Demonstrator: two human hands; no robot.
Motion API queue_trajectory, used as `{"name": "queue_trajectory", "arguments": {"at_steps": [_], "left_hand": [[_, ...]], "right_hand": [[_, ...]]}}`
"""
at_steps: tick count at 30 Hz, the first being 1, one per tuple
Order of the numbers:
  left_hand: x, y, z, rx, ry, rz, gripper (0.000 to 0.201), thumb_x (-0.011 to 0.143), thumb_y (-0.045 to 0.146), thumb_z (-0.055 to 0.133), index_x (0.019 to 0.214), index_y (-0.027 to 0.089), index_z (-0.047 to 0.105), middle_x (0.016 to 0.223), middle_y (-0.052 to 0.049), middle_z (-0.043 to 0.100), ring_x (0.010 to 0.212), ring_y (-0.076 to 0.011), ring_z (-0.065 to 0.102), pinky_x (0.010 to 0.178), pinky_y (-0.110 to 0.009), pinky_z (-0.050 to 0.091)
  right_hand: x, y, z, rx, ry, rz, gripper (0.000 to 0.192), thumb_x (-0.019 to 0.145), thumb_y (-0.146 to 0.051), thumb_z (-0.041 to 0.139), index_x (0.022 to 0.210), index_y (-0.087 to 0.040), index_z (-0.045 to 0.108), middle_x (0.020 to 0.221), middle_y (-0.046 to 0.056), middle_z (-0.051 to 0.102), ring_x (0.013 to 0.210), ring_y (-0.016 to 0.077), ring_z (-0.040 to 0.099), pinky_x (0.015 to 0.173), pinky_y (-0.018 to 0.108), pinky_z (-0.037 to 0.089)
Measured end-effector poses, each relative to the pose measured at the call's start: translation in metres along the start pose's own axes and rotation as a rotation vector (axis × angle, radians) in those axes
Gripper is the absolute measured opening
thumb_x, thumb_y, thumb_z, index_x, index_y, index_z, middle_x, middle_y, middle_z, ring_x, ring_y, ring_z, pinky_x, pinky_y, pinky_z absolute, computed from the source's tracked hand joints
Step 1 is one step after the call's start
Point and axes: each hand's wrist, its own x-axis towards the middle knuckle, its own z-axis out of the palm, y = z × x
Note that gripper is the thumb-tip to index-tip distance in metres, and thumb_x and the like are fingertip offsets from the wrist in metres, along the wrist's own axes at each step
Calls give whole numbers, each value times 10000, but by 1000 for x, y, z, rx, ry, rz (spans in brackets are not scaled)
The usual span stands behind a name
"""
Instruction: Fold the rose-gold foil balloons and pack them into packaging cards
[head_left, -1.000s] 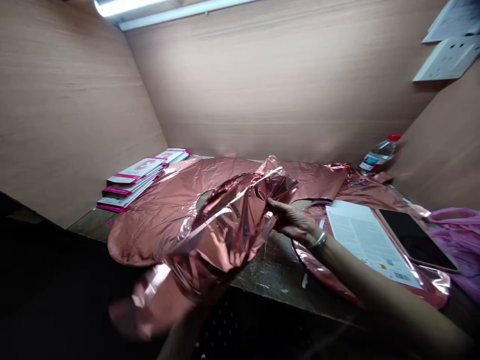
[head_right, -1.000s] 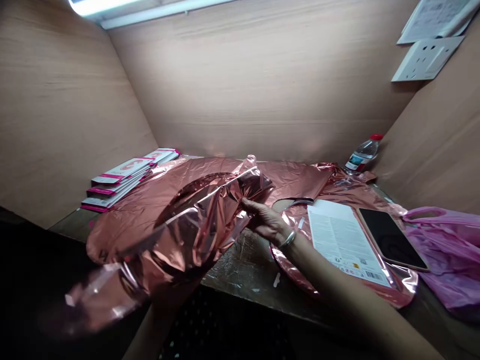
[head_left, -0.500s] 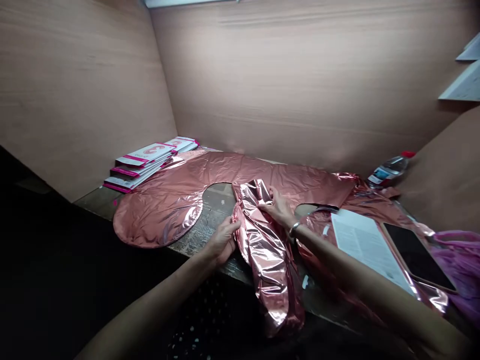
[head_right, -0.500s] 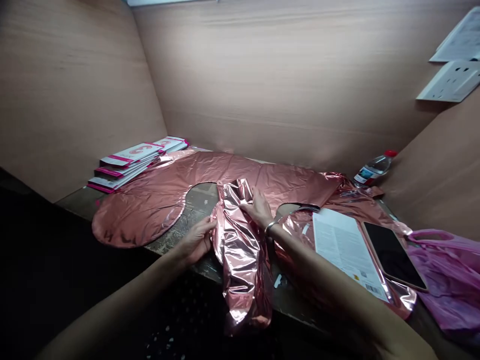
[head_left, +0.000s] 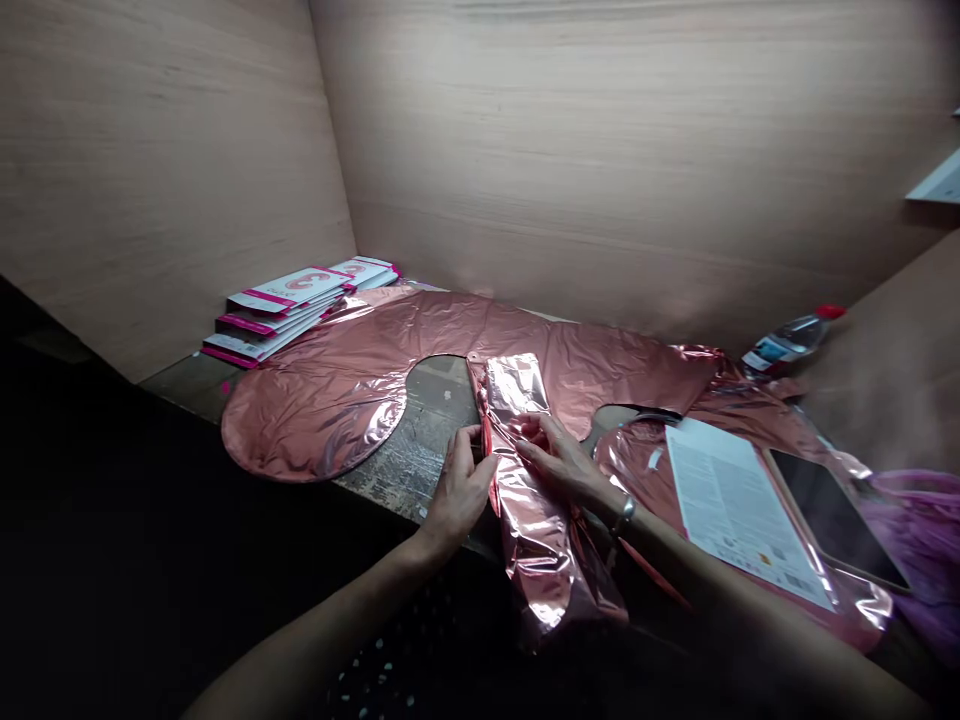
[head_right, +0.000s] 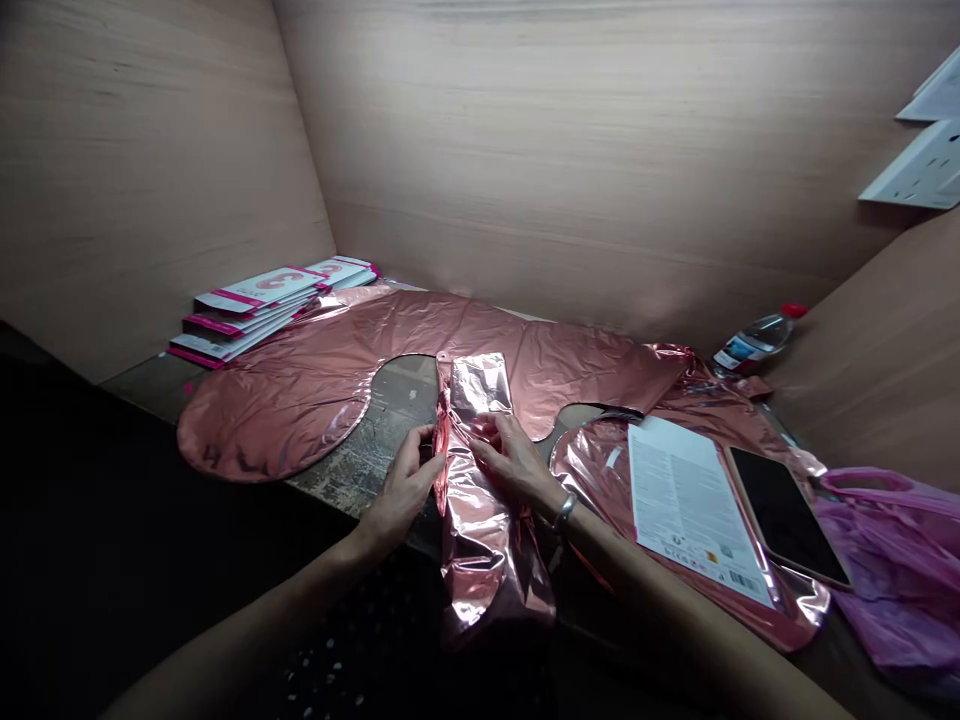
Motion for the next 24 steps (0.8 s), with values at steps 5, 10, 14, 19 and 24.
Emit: {"name": "queue_trajectory", "arguments": {"at_steps": [5, 10, 14, 19, 24], "left_hand": [[-3, 13, 10, 225, -71, 55, 339, 819, 217, 648, 1154, 193, 600, 1092, -93, 594, 939, -205, 577, 837, -308, 449], [-8, 9, 24, 413, -203, 196, 261, 841, 232, 616, 1101, 203, 617, 1107, -99, 593, 1058, -262, 533, 946, -369, 398], [-10, 2, 20, 530, -272, 324, 250, 885, 153, 494, 1118, 195, 574, 1094, -117, 611, 1055, -261, 545, 979, -387, 389], [9, -2, -3, 602, -468, 414, 172, 894, 142, 468, 986, 221, 591, 875, -48, 625, 746, -181, 561, 707, -280, 432], [41, 2, -20, 713, -593, 556, 147, 859, 134, 511, 855, 211, 636, 863, -36, 616, 760, -168, 550, 713, -257, 427]], "right_hand": [[-5, -4, -5, 247, -54, 46, 421, 875, -512, 593, 1178, -221, 553, 1123, 56, 614, 1031, 199, 583, 880, 353, 483], [-5, -6, -9, 327, -62, 97, 460, 884, -568, 566, 1193, -229, 551, 1142, 64, 618, 1130, 224, 565, 921, 361, 482], [-4, -3, -13, 42, -110, -82, 497, 940, -466, 504, 1376, -227, 479, 1093, 71, 584, 992, 206, 591, 930, 402, 474], [-4, 0, -16, -246, -187, -287, 382, 979, -310, 414, 1325, -267, 569, 1126, 92, 551, 1033, 217, 575, 953, 402, 463], [6, -2, -22, -368, -272, -417, 517, 940, -215, 454, 1451, -288, 424, 1155, 101, 540, 963, 206, 590, 886, 386, 489]]}}
